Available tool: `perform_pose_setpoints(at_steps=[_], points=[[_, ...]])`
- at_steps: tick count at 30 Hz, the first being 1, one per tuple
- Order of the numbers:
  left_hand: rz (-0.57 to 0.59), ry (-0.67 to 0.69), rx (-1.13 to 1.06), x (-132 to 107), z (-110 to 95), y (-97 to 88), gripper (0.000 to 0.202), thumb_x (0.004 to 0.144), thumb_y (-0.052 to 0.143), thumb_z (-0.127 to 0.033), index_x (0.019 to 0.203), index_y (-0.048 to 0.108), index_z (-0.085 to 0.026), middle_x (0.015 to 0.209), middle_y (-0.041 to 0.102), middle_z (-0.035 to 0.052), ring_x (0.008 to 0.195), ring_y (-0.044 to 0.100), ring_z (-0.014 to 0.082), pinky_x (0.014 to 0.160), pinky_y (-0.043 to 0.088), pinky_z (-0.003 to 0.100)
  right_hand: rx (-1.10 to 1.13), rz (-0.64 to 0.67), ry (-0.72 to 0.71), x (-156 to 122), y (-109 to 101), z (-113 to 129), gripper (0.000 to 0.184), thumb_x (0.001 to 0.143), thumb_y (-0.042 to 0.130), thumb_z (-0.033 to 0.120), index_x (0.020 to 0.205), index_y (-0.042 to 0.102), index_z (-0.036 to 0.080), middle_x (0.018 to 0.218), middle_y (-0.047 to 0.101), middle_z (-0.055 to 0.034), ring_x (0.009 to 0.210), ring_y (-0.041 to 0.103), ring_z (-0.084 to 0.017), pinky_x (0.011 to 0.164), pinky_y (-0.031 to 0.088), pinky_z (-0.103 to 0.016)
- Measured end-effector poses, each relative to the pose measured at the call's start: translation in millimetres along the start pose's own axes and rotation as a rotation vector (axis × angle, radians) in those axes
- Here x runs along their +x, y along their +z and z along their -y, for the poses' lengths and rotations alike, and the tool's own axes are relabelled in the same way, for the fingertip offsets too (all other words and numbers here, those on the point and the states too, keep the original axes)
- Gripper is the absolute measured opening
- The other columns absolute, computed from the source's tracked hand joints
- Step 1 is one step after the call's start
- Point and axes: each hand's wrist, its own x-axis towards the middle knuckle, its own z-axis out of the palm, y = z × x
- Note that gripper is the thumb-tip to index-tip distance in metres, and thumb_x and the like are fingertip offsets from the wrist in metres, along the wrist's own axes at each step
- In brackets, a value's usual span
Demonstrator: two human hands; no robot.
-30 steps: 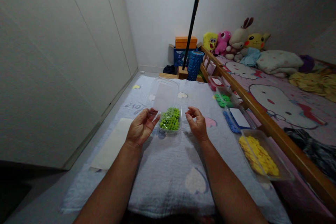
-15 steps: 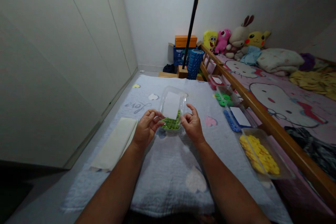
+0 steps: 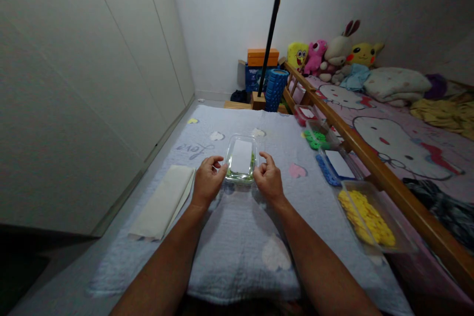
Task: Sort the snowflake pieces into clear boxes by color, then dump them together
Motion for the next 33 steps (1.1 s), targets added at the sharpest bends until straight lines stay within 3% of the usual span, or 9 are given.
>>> perform_pose_setpoints(at_steps=[4,9,17,24,33], points=[[0.002,0.040,0.116,1.2,2.1,0.5,0.030,0.079,0.062,-0.039,0.099,0.073,-0.018,0.094,0.066,0.0057,0.071,0.057,0.0165,0.078,0.050,0.034,-0.131,0.002,-0.003,-0.6,2.7,-1.0,0.055,0.076,0.049,0.022,0.129,0.060,0.011,0.053,0.044,0.0102,0.050,0.046,-0.014,0.057,0.033,-0.025],[0.000,0.031,0.153,0.8,2.0,1.8,0.031,0.080,0.060,-0.039,0.098,0.072,-0.017,0.099,0.069,0.0077,0.069,0.058,0.0168,0.078,0.051,0.035,-0.244,0.028,0.016,-1.1,4.3,-0.5,0.053,0.079,0.049,0.022,0.129,0.062,0.012,0.055,0.050,0.0073,0.052,0.049,-0.015,0.058,0.033,-0.025],[0.050,-0.080,0.146,-0.6,1.2,2.5,0.034,0.082,0.060,-0.042,0.104,0.072,-0.019,0.081,0.072,0.0033,0.068,0.063,0.0180,0.067,0.045,0.029,-0.368,0.053,0.007,-2.8,6.1,-3.2,0.048,0.085,0.049,0.023,0.131,0.063,0.015,0.057,0.057,0.0046,0.054,0.054,-0.017,0.059,0.035,-0.025],[0.078,-0.095,0.094,-0.7,1.0,1.5,0.037,0.083,0.060,-0.045,0.104,0.073,-0.018,0.063,0.062,-0.0013,0.061,0.061,0.0176,0.061,0.040,0.027,-0.381,0.068,0.013,-4.1,4.8,-2.6,0.048,0.088,0.051,0.025,0.134,0.061,0.016,0.059,0.061,0.0032,0.056,0.057,-0.018,0.059,0.035,-0.026],[0.131,-0.122,0.012,-0.9,1.1,2.8,0.040,0.083,0.060,-0.045,0.108,0.071,-0.015,0.060,0.057,-0.0036,0.059,0.056,0.0162,0.058,0.038,0.026,-0.352,0.076,0.011,-4.0,4.0,-3.8,0.052,0.088,0.049,0.026,0.137,0.058,0.013,0.058,0.059,0.0033,0.056,0.057,-0.018,0.060,0.035,-0.027]])
